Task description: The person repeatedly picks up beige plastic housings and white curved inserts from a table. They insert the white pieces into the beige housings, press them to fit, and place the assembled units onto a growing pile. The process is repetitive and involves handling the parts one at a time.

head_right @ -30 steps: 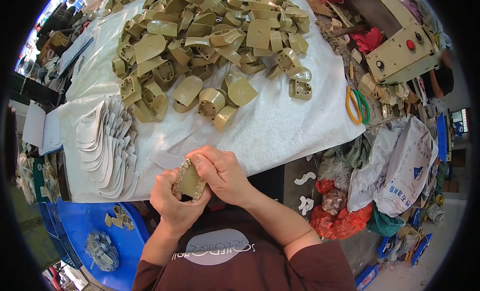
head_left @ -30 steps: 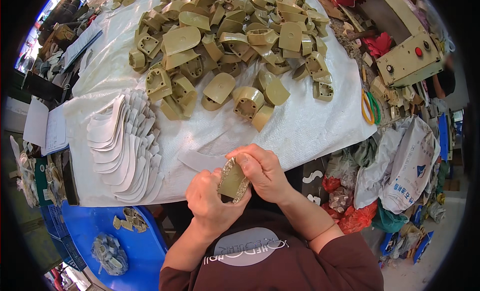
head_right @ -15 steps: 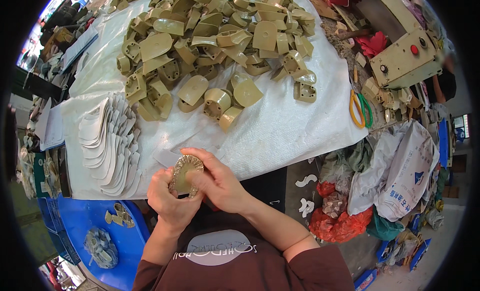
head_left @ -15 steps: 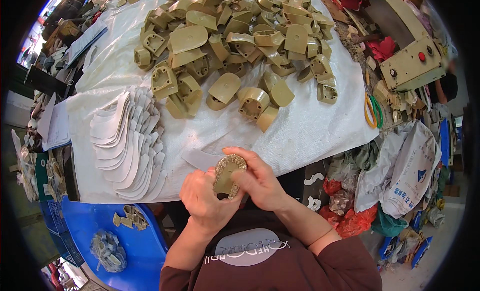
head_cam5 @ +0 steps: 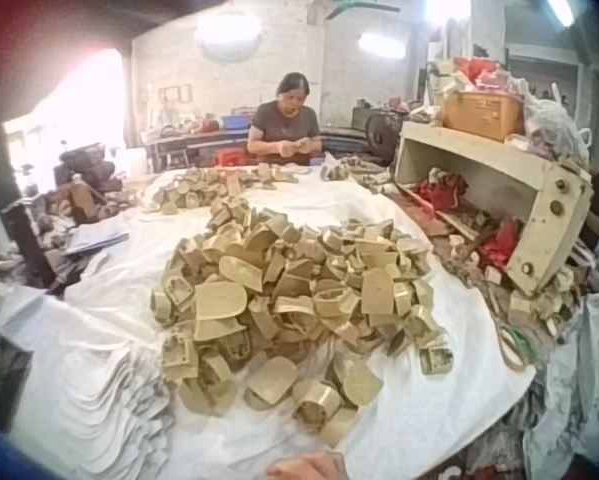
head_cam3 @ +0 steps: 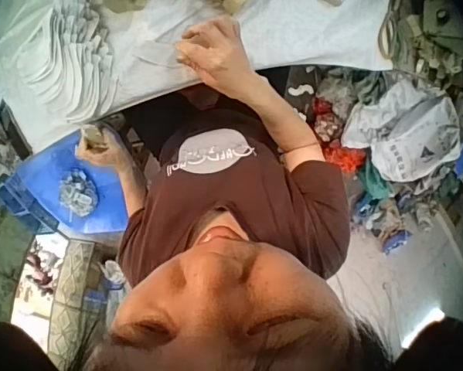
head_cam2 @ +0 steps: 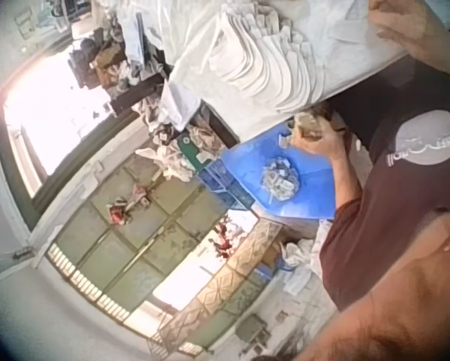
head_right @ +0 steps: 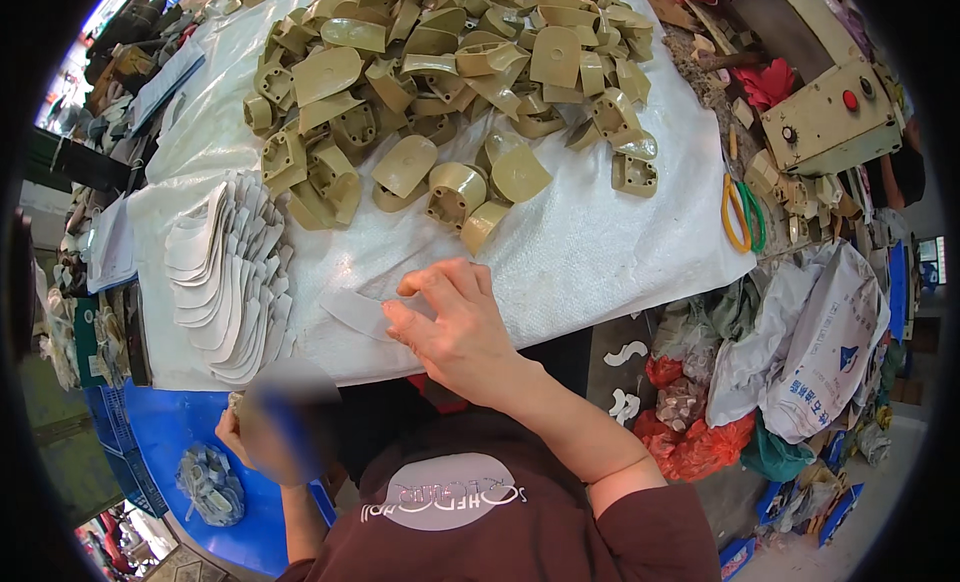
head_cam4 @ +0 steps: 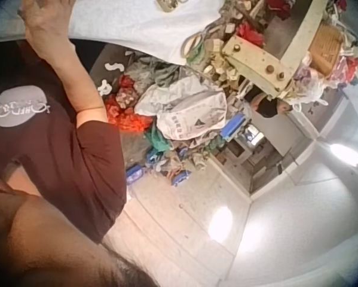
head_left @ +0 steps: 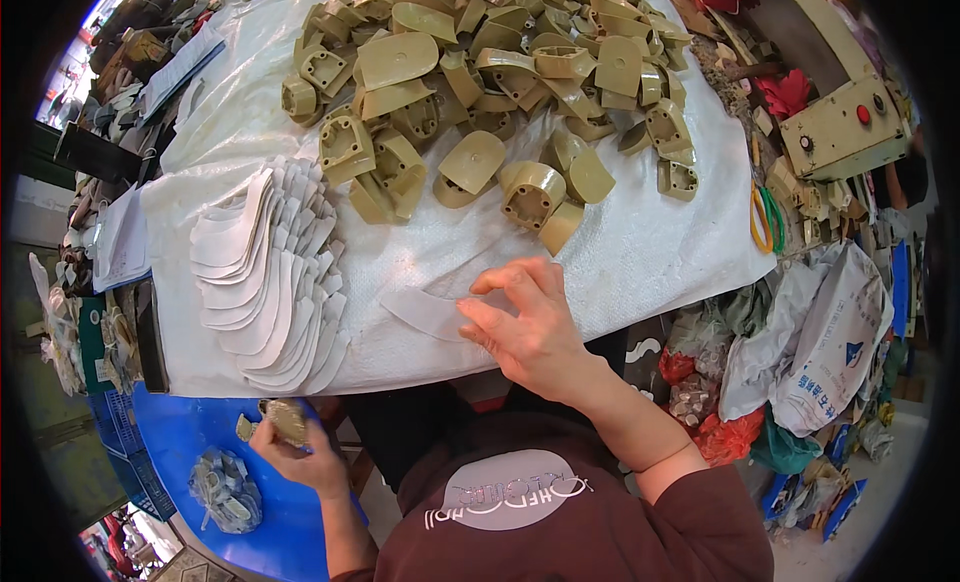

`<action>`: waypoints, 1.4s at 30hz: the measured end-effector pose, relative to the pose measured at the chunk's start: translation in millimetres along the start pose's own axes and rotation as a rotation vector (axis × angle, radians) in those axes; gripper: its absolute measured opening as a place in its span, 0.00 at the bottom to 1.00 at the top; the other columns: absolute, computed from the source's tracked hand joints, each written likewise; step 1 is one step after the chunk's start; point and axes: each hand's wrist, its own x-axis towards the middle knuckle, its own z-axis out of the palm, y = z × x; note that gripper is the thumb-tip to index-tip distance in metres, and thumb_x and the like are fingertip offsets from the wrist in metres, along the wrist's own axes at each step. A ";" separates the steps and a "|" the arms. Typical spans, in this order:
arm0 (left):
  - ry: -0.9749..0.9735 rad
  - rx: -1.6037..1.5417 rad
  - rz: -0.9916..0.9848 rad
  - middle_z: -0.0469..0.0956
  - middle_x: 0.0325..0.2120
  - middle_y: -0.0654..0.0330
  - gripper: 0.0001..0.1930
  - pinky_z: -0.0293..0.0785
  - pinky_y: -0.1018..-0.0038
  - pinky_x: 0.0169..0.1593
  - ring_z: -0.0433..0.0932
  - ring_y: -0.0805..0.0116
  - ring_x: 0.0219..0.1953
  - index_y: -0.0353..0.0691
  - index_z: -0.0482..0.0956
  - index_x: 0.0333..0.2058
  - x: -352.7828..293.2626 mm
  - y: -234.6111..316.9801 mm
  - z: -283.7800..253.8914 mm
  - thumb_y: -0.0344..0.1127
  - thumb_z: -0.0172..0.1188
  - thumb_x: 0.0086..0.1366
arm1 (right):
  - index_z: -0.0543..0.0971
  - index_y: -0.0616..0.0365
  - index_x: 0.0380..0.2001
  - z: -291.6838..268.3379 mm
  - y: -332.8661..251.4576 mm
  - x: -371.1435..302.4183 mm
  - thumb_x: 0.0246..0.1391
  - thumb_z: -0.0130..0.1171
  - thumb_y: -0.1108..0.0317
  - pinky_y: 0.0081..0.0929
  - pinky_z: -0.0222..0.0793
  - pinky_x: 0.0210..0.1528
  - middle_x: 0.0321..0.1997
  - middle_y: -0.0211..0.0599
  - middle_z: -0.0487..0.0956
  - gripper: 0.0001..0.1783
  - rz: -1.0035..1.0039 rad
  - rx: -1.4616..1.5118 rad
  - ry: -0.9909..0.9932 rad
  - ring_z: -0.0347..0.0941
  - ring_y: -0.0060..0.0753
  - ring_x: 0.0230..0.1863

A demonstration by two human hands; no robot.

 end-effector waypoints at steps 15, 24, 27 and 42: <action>-0.340 -0.428 0.034 0.75 0.26 0.54 0.17 0.67 0.74 0.32 0.71 0.64 0.27 0.30 0.78 0.37 33.0 76.7 13.2 0.39 0.45 0.68 | 0.75 0.52 0.33 -4.7 -17.7 5.7 0.34 0.65 0.68 0.38 0.55 0.46 0.40 0.30 0.71 0.17 -0.109 -0.012 0.163 0.65 0.36 0.43; -0.661 -1.461 -0.445 0.76 0.39 0.52 0.22 0.70 0.71 0.42 0.75 0.69 0.38 0.25 0.74 0.47 64.6 159.5 100.9 0.42 0.44 0.71 | 0.77 0.46 0.46 -35.5 22.2 9.9 0.32 0.63 0.74 0.36 0.60 0.42 0.42 0.37 0.67 0.30 0.055 -0.295 0.187 0.64 0.40 0.41; -0.670 -1.318 -0.177 0.74 0.48 0.49 0.22 0.66 0.64 0.53 0.72 0.61 0.51 0.29 0.73 0.50 74.4 175.4 124.8 0.43 0.42 0.72 | 0.78 0.48 0.45 -29.0 47.8 7.6 0.31 0.62 0.77 0.32 0.65 0.39 0.45 0.40 0.65 0.30 0.023 -0.404 0.196 0.63 0.43 0.41; -0.653 -0.854 0.364 0.71 0.55 0.51 0.18 0.57 0.57 0.64 0.62 0.51 0.63 0.39 0.71 0.55 98.7 195.2 171.5 0.30 0.48 0.67 | 0.75 0.60 0.37 -34.0 47.5 -20.3 0.33 0.74 0.69 0.30 0.68 0.33 0.33 0.39 0.71 0.25 0.390 0.286 0.340 0.69 0.38 0.34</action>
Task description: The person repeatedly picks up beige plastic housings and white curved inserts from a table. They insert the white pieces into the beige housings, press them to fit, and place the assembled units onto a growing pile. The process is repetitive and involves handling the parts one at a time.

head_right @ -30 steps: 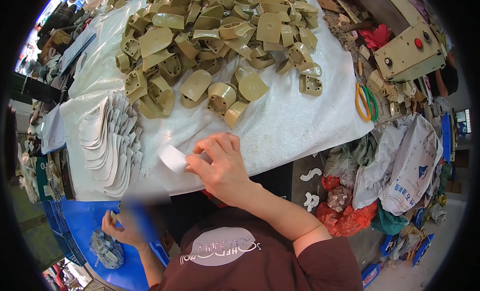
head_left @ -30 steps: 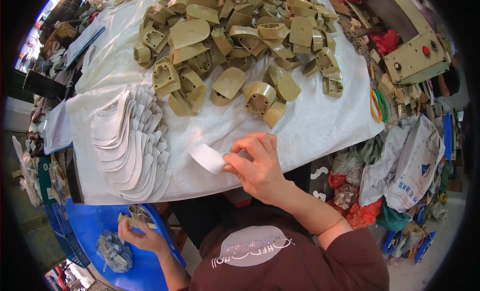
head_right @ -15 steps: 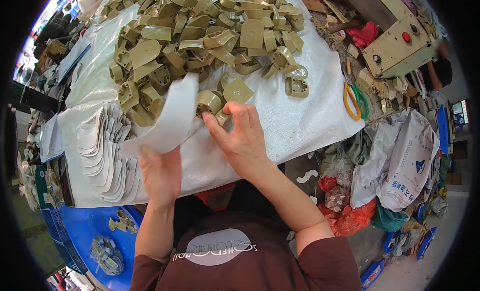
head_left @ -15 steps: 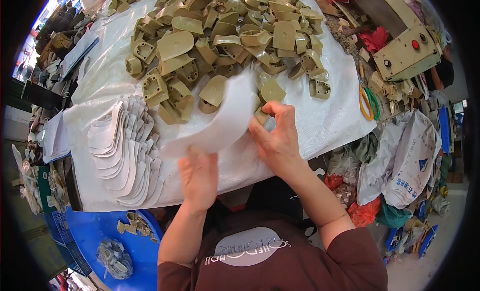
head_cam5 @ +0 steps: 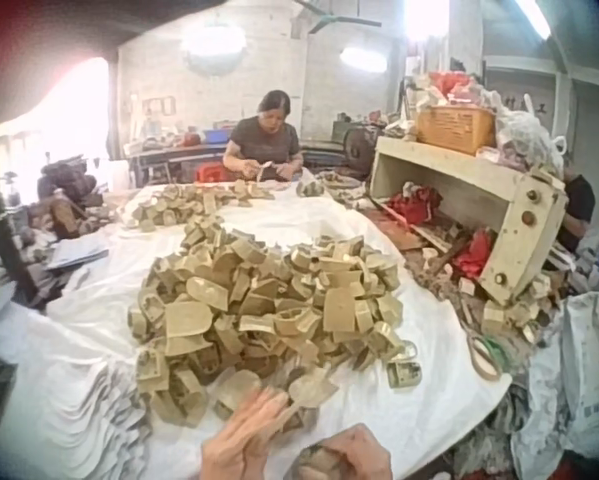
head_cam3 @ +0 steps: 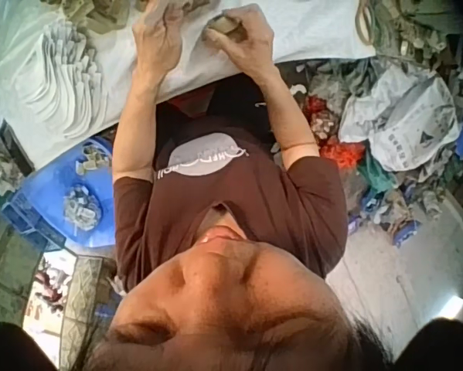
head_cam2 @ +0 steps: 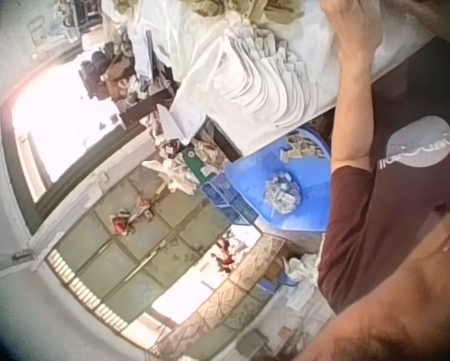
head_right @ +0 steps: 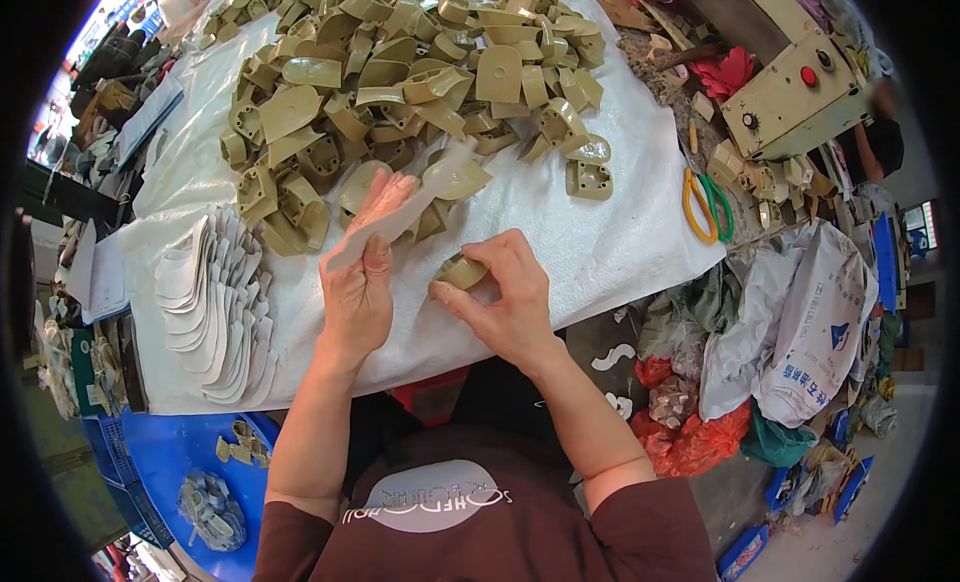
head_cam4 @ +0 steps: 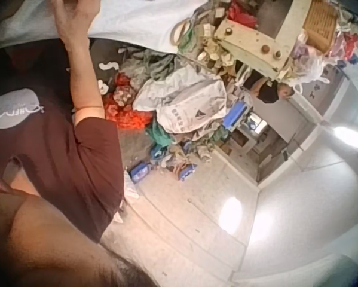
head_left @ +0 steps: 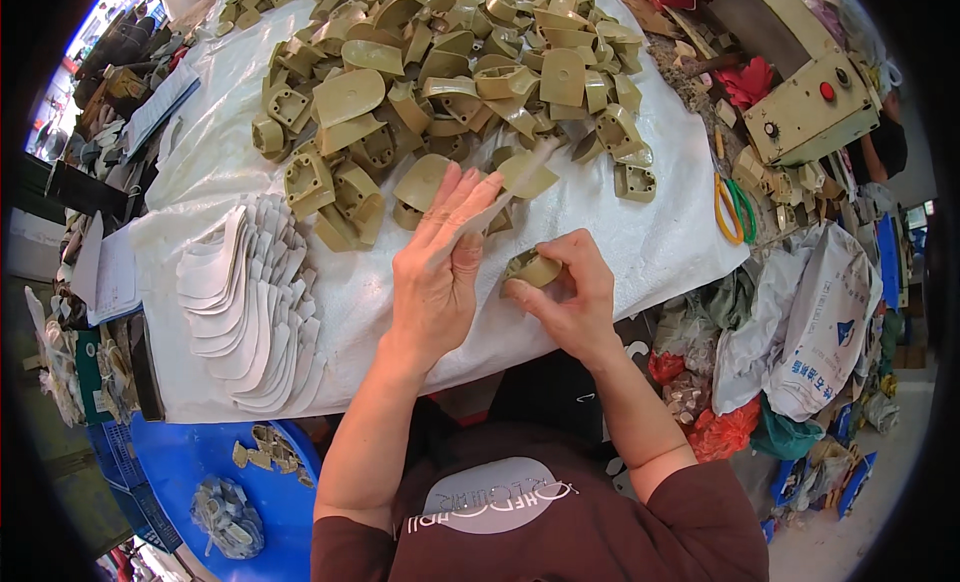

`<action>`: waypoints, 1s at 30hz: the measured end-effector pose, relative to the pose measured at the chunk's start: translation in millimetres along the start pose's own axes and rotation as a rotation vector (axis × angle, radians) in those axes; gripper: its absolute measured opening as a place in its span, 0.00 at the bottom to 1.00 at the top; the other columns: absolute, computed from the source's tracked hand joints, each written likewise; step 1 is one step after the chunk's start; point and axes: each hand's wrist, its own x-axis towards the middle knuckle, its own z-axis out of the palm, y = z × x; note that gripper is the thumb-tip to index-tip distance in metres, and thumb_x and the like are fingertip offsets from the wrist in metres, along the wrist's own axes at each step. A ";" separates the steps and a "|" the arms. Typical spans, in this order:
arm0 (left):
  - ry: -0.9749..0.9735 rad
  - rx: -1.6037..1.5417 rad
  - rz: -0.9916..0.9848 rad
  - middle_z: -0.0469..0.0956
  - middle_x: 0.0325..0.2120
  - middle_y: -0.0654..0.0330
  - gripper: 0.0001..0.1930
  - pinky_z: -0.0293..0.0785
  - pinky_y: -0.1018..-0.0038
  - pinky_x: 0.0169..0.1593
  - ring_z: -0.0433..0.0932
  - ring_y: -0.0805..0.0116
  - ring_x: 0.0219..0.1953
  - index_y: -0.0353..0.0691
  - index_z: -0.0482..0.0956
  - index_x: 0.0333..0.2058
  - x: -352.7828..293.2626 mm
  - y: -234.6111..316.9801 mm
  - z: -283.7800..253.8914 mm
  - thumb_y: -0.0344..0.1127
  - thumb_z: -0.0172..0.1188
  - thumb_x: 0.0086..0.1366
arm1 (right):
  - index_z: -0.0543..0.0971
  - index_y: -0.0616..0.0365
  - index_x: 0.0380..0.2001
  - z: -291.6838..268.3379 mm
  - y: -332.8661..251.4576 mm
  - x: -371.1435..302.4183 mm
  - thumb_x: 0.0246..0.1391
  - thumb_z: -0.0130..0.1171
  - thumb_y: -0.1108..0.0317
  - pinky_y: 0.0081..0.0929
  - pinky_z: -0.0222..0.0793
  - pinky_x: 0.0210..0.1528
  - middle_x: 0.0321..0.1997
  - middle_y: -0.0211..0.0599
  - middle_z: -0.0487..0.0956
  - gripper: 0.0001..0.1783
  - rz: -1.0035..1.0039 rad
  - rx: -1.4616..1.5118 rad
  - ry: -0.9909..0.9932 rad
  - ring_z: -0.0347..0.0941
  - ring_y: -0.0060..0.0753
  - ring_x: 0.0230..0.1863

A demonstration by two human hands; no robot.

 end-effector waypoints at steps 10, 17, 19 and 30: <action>0.415 -0.786 -0.427 0.71 0.52 0.49 0.19 0.64 0.66 0.55 0.70 0.63 0.52 0.25 0.72 0.49 -36.6 18.8 -25.1 0.37 0.43 0.72 | 0.76 0.58 0.39 -24.4 -9.7 5.8 0.39 0.66 0.73 0.35 0.62 0.37 0.31 0.37 0.71 0.19 -0.164 -0.510 -0.195 0.64 0.42 0.34; 0.432 -0.896 -0.571 0.72 0.50 0.49 0.19 0.70 0.67 0.52 0.73 0.63 0.48 0.24 0.72 0.48 -83.2 32.4 -44.1 0.37 0.44 0.71 | 0.75 0.55 0.42 -34.2 -54.5 10.7 0.39 0.65 0.81 0.31 0.71 0.31 0.36 0.40 0.75 0.23 -0.149 -0.167 -0.170 0.74 0.40 0.30; 0.426 -0.909 -0.577 0.72 0.50 0.48 0.19 0.70 0.65 0.54 0.74 0.61 0.49 0.24 0.72 0.48 -87.3 35.2 -42.6 0.38 0.44 0.71 | 0.73 0.55 0.44 -19.8 -67.1 8.5 0.39 0.65 0.83 0.31 0.73 0.33 0.38 0.42 0.76 0.26 -0.223 0.237 -0.164 0.75 0.40 0.32; 0.330 -0.862 -0.586 0.70 0.52 0.41 0.21 0.72 0.65 0.54 0.74 0.58 0.52 0.20 0.69 0.50 -90.4 64.6 -47.3 0.38 0.43 0.71 | 0.72 0.55 0.43 51.1 -60.8 -0.8 0.42 0.61 0.84 0.34 0.73 0.35 0.43 0.44 0.75 0.23 -0.563 0.291 -0.054 0.74 0.46 0.38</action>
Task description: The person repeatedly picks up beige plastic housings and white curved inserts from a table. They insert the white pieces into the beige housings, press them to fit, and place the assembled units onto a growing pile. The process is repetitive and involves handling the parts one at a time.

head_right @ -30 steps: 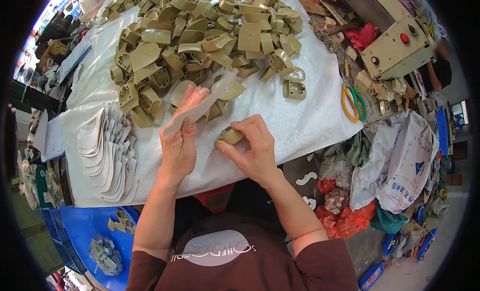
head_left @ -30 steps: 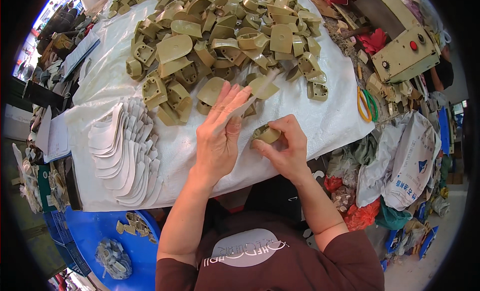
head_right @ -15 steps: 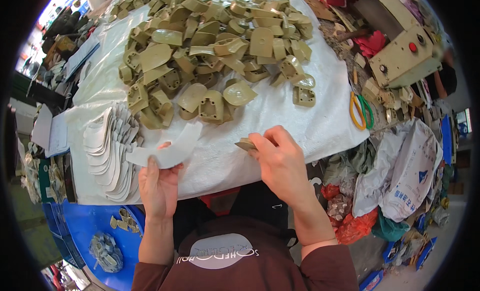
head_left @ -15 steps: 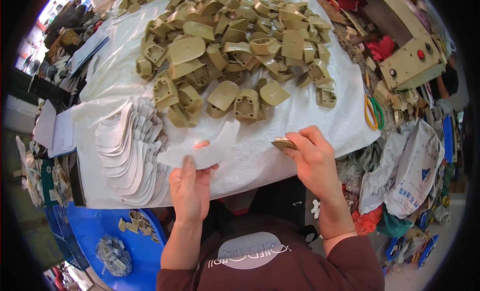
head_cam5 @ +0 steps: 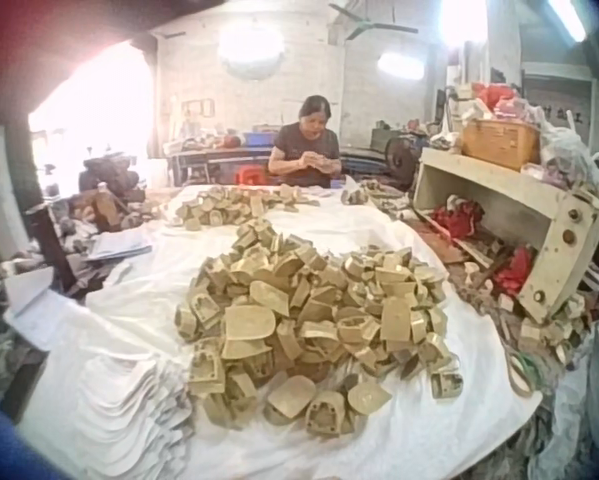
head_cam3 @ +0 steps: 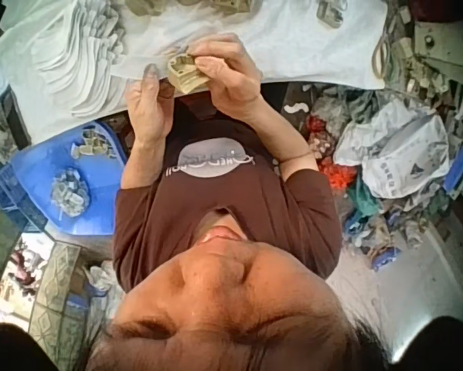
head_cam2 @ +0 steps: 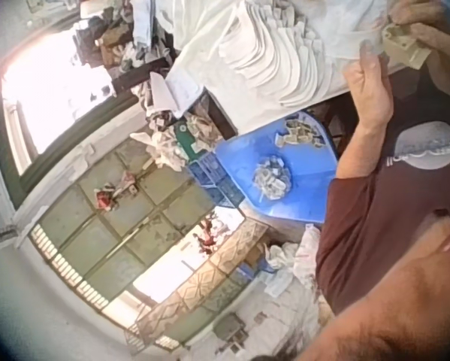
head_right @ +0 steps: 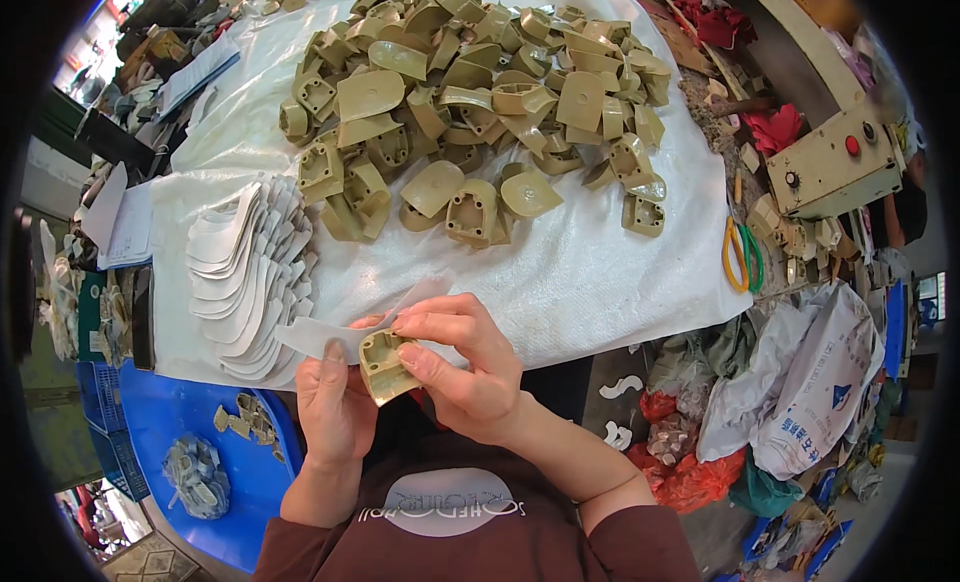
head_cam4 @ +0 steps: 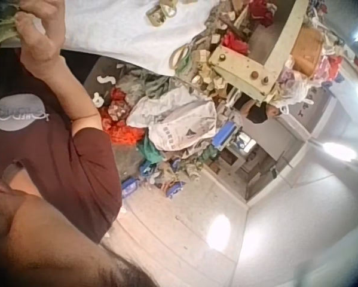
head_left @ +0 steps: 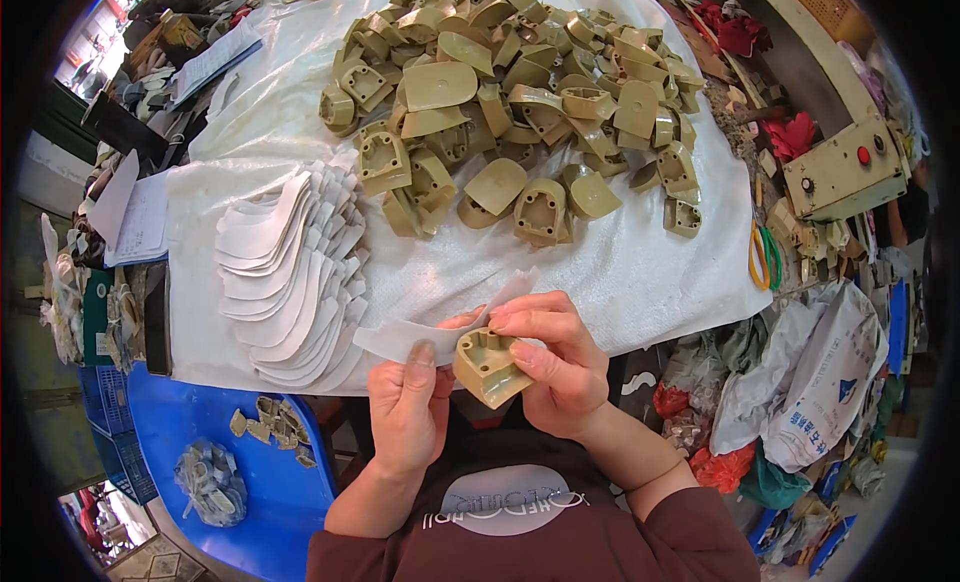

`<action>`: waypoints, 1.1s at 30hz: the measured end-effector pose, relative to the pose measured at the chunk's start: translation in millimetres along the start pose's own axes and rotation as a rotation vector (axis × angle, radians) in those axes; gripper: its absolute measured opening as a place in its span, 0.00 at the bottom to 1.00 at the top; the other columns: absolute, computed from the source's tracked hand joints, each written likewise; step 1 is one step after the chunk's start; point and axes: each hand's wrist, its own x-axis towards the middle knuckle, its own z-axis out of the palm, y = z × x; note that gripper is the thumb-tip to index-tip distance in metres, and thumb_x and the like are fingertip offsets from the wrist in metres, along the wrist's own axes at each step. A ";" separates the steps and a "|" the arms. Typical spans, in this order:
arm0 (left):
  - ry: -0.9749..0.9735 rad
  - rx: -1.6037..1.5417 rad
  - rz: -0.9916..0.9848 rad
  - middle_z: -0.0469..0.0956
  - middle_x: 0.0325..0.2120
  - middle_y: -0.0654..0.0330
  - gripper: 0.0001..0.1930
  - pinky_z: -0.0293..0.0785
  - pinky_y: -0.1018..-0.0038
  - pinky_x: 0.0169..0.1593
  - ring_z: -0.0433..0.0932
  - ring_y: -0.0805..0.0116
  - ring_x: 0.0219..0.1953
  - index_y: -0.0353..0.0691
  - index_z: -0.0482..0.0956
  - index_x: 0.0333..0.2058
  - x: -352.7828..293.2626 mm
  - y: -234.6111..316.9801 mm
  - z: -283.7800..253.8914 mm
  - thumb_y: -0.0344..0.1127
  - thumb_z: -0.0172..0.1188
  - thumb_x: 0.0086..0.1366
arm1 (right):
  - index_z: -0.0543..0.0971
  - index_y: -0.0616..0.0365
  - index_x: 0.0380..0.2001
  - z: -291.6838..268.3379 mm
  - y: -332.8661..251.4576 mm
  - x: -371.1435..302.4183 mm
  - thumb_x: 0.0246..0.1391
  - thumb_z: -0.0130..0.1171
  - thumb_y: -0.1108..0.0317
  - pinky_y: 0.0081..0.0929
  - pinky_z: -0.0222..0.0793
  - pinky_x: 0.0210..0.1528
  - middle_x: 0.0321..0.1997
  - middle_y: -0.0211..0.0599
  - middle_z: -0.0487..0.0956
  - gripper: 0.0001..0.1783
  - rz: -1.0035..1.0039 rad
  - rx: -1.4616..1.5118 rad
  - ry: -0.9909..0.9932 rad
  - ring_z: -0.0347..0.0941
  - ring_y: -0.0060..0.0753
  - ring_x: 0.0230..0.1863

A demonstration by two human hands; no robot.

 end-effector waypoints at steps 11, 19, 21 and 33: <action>0.028 0.215 0.103 0.70 0.52 0.42 0.22 0.71 0.67 0.55 0.72 0.58 0.53 0.18 0.66 0.52 -4.8 2.4 11.0 0.35 0.42 0.72 | 0.74 0.56 0.38 2.3 1.0 2.0 0.38 0.63 0.80 0.34 0.68 0.33 0.42 0.39 0.76 0.19 -0.024 -0.111 0.006 0.71 0.40 0.34; 0.129 0.456 0.308 0.76 0.45 0.46 0.17 0.73 0.73 0.48 0.77 0.63 0.43 0.22 0.72 0.48 -1.2 2.4 1.7 0.32 0.43 0.71 | 0.75 0.46 0.33 -12.9 5.9 8.4 0.37 0.64 0.71 0.39 0.50 0.41 0.38 0.27 0.75 0.16 -0.075 -0.364 -0.090 0.66 0.32 0.35; 0.175 0.614 0.349 0.78 0.41 0.49 0.15 0.74 0.74 0.46 0.78 0.66 0.40 0.24 0.75 0.46 -1.6 3.0 -2.8 0.31 0.45 0.70 | 0.75 0.45 0.33 -17.6 -1.6 14.6 0.35 0.64 0.71 0.41 0.48 0.42 0.36 0.26 0.74 0.16 -0.058 -0.457 -0.172 0.65 0.32 0.35; 0.127 1.048 0.628 0.79 0.35 0.49 0.13 0.73 0.74 0.39 0.77 0.63 0.33 0.29 0.77 0.43 2.6 -12.8 9.8 0.18 0.52 0.59 | 0.74 0.48 0.34 -25.1 -22.5 27.4 0.30 0.62 0.74 0.41 0.46 0.41 0.32 0.27 0.67 0.21 0.146 -0.552 -0.493 0.62 0.32 0.36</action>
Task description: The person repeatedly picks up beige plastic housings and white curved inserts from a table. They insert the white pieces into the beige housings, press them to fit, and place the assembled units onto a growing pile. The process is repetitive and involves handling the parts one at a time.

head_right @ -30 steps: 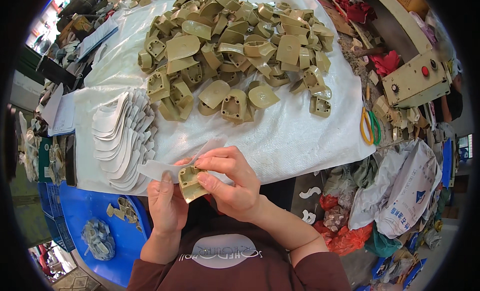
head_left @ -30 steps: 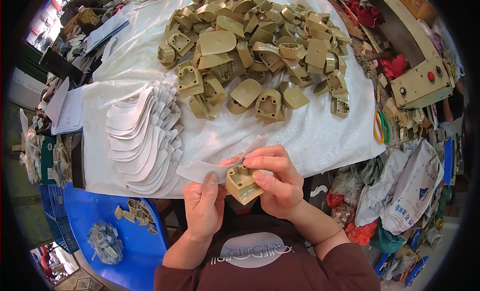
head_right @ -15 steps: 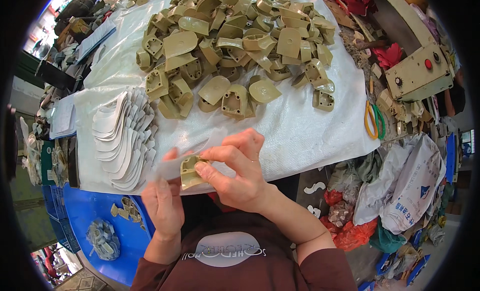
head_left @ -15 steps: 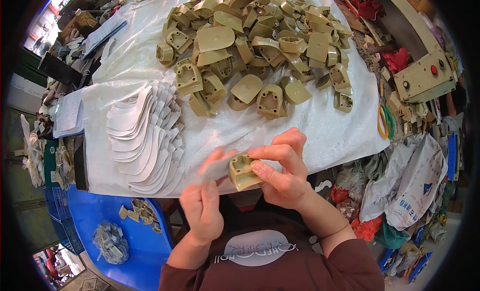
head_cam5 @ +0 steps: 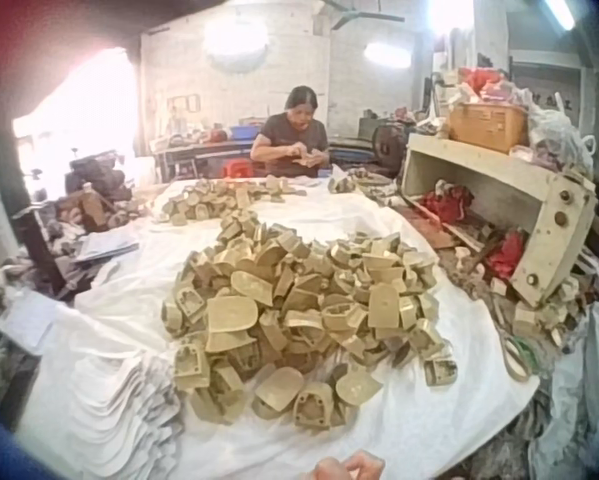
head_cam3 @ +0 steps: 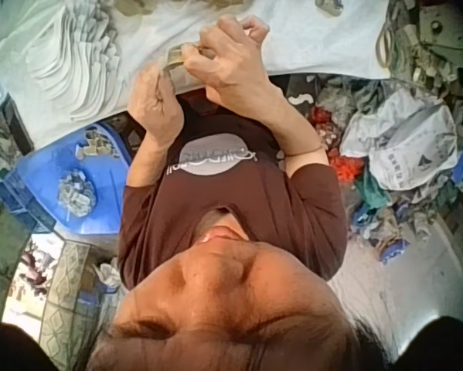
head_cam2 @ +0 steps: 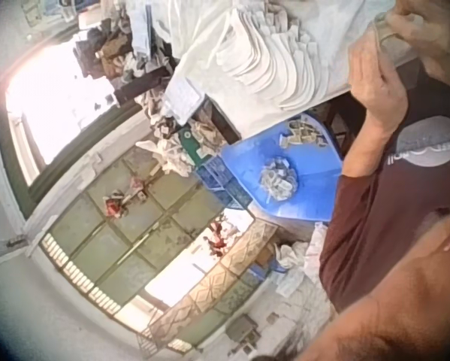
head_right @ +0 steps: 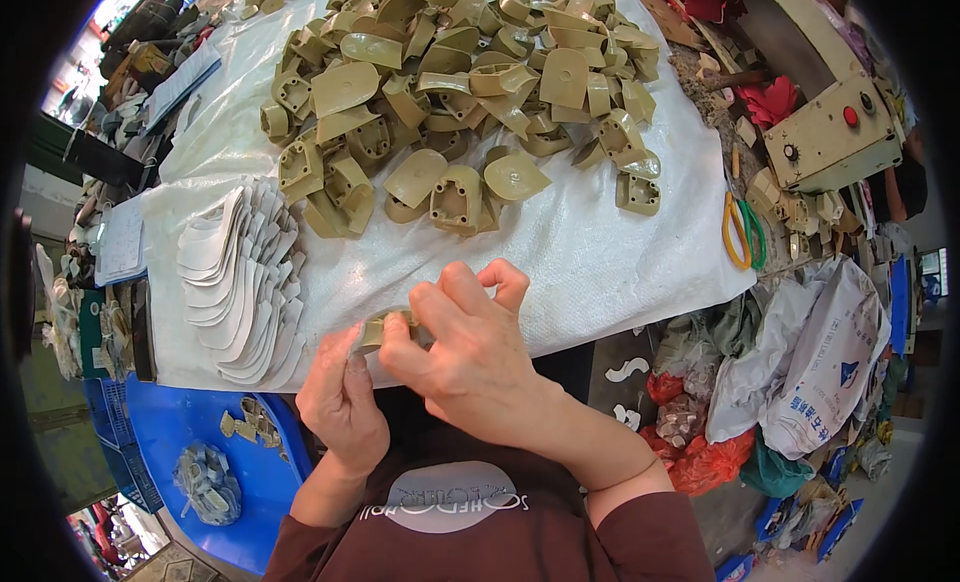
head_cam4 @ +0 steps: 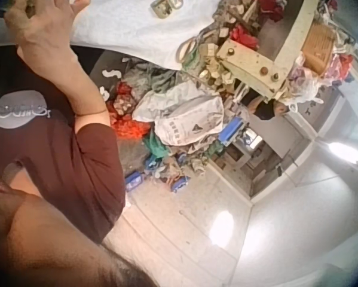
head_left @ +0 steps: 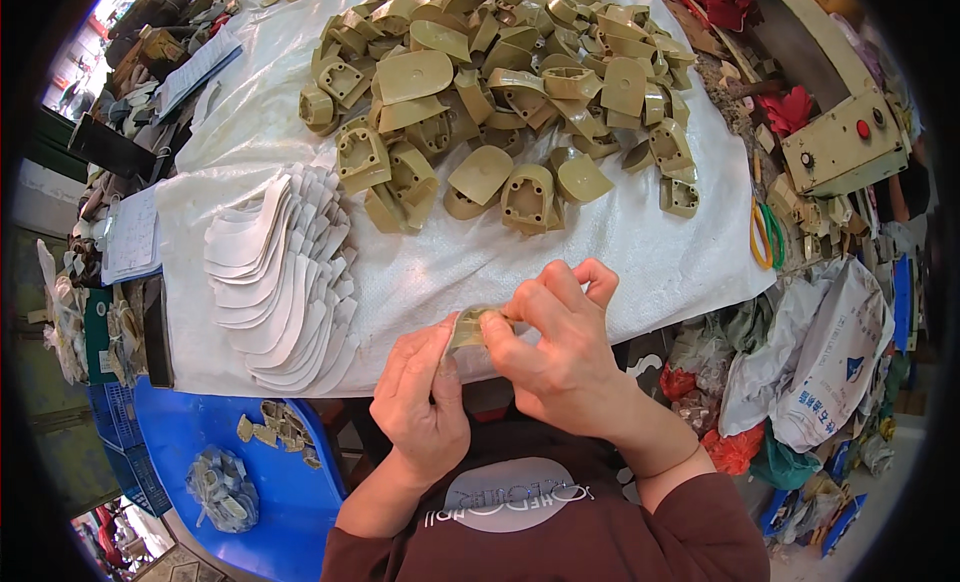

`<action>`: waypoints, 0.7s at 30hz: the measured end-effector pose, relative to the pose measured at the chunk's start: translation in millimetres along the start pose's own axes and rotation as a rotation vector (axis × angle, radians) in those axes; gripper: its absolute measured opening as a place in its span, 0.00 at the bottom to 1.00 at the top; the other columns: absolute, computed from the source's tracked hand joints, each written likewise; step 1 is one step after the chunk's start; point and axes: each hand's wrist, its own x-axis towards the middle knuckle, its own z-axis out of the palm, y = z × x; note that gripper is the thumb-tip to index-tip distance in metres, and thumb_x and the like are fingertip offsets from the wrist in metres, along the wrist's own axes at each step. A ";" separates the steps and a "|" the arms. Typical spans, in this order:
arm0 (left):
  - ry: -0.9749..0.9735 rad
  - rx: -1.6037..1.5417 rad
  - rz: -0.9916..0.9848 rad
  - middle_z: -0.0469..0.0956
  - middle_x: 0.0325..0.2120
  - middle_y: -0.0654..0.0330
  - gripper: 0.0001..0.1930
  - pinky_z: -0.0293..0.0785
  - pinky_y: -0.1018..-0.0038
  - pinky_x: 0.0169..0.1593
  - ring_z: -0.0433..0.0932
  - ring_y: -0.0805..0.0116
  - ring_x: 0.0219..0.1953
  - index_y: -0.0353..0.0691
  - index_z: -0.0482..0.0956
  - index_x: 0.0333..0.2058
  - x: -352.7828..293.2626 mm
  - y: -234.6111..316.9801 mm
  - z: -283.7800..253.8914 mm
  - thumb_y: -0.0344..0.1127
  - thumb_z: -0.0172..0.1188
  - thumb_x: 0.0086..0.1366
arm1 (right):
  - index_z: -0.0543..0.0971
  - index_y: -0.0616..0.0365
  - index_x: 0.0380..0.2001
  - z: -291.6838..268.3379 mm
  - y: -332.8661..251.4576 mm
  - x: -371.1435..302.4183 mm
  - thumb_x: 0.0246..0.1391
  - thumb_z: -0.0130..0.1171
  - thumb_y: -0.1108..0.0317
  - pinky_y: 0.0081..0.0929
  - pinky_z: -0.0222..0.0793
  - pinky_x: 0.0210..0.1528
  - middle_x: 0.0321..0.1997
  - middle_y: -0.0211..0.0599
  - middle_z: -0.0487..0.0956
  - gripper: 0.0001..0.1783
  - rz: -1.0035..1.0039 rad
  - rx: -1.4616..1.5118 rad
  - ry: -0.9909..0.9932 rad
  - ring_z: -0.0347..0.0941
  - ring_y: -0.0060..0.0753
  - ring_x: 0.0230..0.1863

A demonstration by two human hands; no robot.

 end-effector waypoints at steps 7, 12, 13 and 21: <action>0.019 -0.234 0.074 0.74 0.28 0.58 0.11 0.67 0.75 0.32 0.70 0.66 0.28 0.35 0.79 0.42 8.6 -20.3 7.3 0.25 0.59 0.59 | 0.75 0.52 0.38 18.4 24.1 -9.5 0.33 0.62 0.77 0.39 0.46 0.42 0.32 0.29 0.68 0.22 -0.006 0.374 0.108 0.63 0.33 0.35; -0.052 -0.179 0.241 0.70 0.21 0.64 0.08 0.60 0.75 0.26 0.63 0.69 0.23 0.38 0.79 0.34 18.1 -21.5 2.9 0.30 0.65 0.56 | 0.75 0.54 0.37 12.5 24.8 -10.3 0.35 0.62 0.78 0.38 0.47 0.43 0.30 0.30 0.67 0.20 0.019 0.620 0.022 0.63 0.33 0.35; -0.067 -0.158 0.245 0.69 0.20 0.64 0.08 0.60 0.75 0.26 0.63 0.68 0.22 0.38 0.78 0.33 17.0 -20.3 2.9 0.31 0.65 0.55 | 0.75 0.54 0.36 12.1 23.7 -11.2 0.35 0.62 0.78 0.38 0.47 0.44 0.30 0.29 0.67 0.20 0.025 0.636 -0.011 0.63 0.33 0.35; 0.018 -0.141 0.341 0.68 0.20 0.65 0.10 0.62 0.74 0.28 0.66 0.65 0.24 0.40 0.79 0.29 14.9 -14.2 2.6 0.26 0.67 0.45 | 0.75 0.53 0.35 12.2 18.9 -11.7 0.33 0.65 0.74 0.37 0.50 0.42 0.34 0.27 0.70 0.20 -0.107 0.444 0.047 0.63 0.32 0.38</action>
